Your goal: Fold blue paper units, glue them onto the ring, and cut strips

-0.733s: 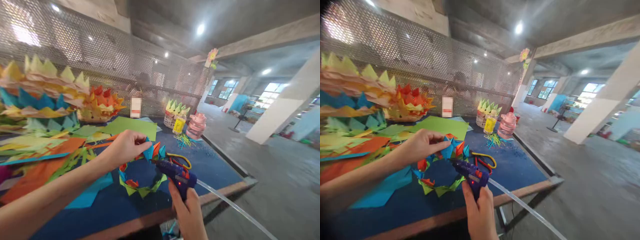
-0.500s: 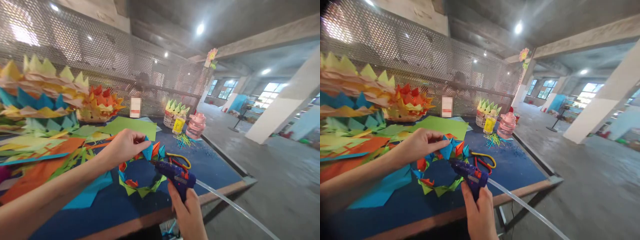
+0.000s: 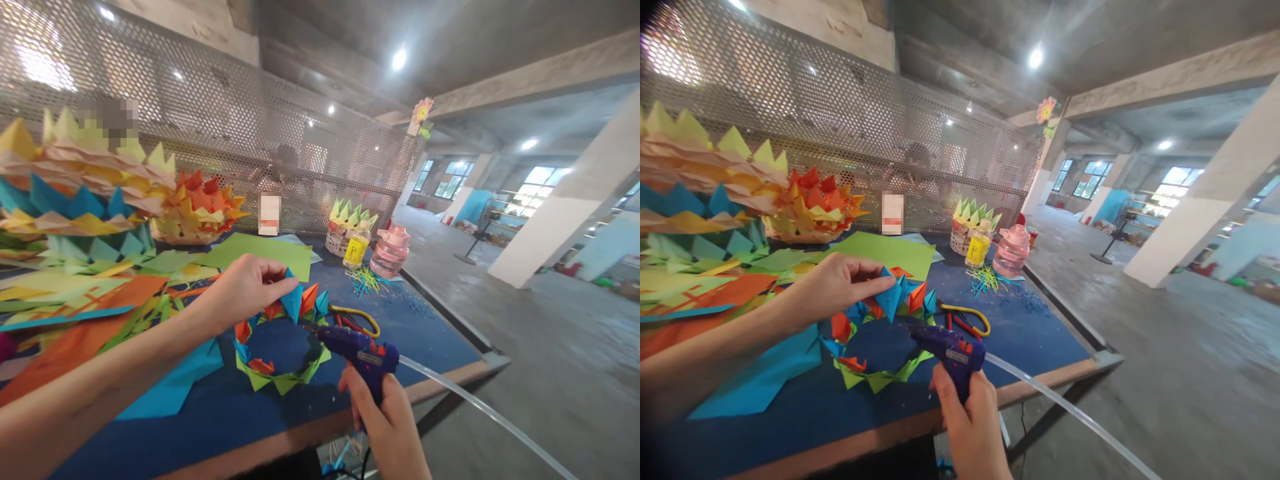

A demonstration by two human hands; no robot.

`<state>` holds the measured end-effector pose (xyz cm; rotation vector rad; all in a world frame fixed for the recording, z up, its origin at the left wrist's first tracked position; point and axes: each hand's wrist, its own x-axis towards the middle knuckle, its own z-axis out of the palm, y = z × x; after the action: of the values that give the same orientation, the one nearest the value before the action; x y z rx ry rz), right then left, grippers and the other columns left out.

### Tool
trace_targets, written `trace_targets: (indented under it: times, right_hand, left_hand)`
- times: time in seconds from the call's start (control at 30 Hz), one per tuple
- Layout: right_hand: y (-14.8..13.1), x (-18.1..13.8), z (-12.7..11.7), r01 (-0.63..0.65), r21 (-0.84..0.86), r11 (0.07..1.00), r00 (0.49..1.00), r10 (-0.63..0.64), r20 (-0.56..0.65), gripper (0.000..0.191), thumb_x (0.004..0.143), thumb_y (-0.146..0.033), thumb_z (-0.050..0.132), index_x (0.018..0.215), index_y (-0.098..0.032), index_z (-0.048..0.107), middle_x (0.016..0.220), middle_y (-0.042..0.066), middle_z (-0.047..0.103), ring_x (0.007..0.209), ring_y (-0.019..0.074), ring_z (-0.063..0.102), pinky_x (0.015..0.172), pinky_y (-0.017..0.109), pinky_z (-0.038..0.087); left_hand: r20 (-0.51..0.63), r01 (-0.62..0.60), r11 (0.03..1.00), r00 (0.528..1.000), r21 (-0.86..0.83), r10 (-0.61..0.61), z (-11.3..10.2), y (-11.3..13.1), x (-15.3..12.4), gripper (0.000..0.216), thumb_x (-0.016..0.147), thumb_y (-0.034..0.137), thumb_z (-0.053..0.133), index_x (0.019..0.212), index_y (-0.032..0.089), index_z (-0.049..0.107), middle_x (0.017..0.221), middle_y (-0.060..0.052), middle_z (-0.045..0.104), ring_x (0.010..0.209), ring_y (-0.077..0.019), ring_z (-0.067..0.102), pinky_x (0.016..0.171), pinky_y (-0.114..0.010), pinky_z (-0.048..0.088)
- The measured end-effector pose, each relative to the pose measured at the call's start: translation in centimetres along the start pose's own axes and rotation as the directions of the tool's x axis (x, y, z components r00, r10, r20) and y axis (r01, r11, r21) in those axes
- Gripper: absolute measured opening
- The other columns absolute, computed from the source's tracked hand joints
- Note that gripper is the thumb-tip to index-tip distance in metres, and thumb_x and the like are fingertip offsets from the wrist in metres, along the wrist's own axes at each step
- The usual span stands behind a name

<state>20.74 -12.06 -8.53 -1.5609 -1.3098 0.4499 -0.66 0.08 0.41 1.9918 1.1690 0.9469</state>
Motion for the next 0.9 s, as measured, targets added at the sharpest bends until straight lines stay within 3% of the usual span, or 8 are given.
trace_targets:
  times: [0.07,0.13,0.23,0.37,0.57,0.77,0.9]
  right_hand:
    - [0.1,1.0,-1.6,-0.094,0.018,0.995,0.993,0.093,0.074,0.046,0.080,-0.063,0.050,0.072,-0.019,0.059,0.046,-0.005,0.050,0.039,0.0116,0.047,0.040,0.022,0.037]
    - [0.6,2.5,-3.6,-0.110,-0.069,0.992,0.990,0.116,0.078,0.046,0.079,-0.065,0.050,0.070,-0.020,0.053,0.048,-0.005,0.052,0.039,0.0118,0.049,0.042,0.023,0.039]
    - [1.8,5.2,-6.7,-0.125,-0.371,0.920,0.990,0.138,0.008,0.047,0.080,-0.066,0.041,0.078,-0.021,0.054,0.052,-0.003,0.056,0.047,0.0161,0.059,0.050,0.025,0.045]
    - [3.4,8.2,-9.2,-0.205,-0.516,0.832,0.978,0.189,-0.084,0.046,0.081,-0.062,0.038,0.080,-0.021,0.057,0.057,0.002,0.061,0.053,0.0217,0.065,0.056,0.030,0.047]
    - [4.4,10.1,-9.4,-0.254,-0.711,0.656,0.967,0.193,-0.168,0.042,0.084,-0.057,0.038,0.073,-0.021,0.057,0.080,0.016,0.069,0.095,0.0370,0.063,0.076,0.041,0.043]
    - [4.8,10.7,-8.7,-0.200,-0.785,0.587,0.979,0.161,-0.129,0.047,0.088,-0.058,0.034,0.079,-0.020,0.062,0.082,0.013,0.068,0.091,0.0325,0.064,0.071,0.037,0.044]
    - [4.6,9.7,-8.2,-0.188,-0.806,0.562,0.981,0.067,-0.181,0.046,0.086,-0.054,0.044,0.098,-0.014,0.063,0.099,0.019,0.063,0.096,0.0362,0.059,0.080,0.043,0.043]
  left_hand:
    - [0.005,0.015,1.000,1.000,-0.013,-0.015,-0.1,-0.1,0.1,0.034,0.079,0.045,0.056,0.058,0.018,0.057,0.055,0.003,0.058,0.053,-0.0107,0.051,0.051,-0.022,0.039]
    - [-0.006,0.018,1.000,1.000,-0.015,-0.018,-0.1,-0.4,0.2,0.034,0.078,0.045,0.056,0.057,0.017,0.056,0.054,0.003,0.055,0.053,-0.0102,0.049,0.051,-0.022,0.038]
    - [-0.024,-0.002,1.000,1.000,-0.003,0.002,-0.1,-1.0,0.5,0.036,0.078,0.045,0.056,0.055,0.017,0.054,0.053,0.004,0.051,0.052,-0.0093,0.045,0.050,-0.021,0.037]
    - [-0.019,-0.015,1.000,1.000,0.007,0.015,0.0,-1.5,0.7,0.037,0.077,0.046,0.058,0.055,0.017,0.054,0.053,0.004,0.049,0.052,-0.0094,0.044,0.050,-0.021,0.037]
    - [-0.004,-0.009,1.000,1.000,0.018,0.009,0.1,-1.5,0.6,0.037,0.078,0.047,0.056,0.055,0.018,0.054,0.052,0.004,0.051,0.051,-0.0095,0.045,0.049,-0.020,0.036]
    - [-0.001,-0.039,0.998,0.999,0.041,0.039,0.0,-1.5,0.6,0.032,0.076,0.045,0.056,0.059,0.018,0.061,0.054,0.003,0.058,0.051,-0.0109,0.051,0.050,-0.021,0.041]
    - [-0.009,-0.037,0.998,0.999,0.045,0.037,-0.1,-0.7,0.2,0.028,0.076,0.041,0.055,0.060,0.019,0.064,0.053,0.003,0.060,0.049,-0.0110,0.052,0.047,-0.022,0.040]
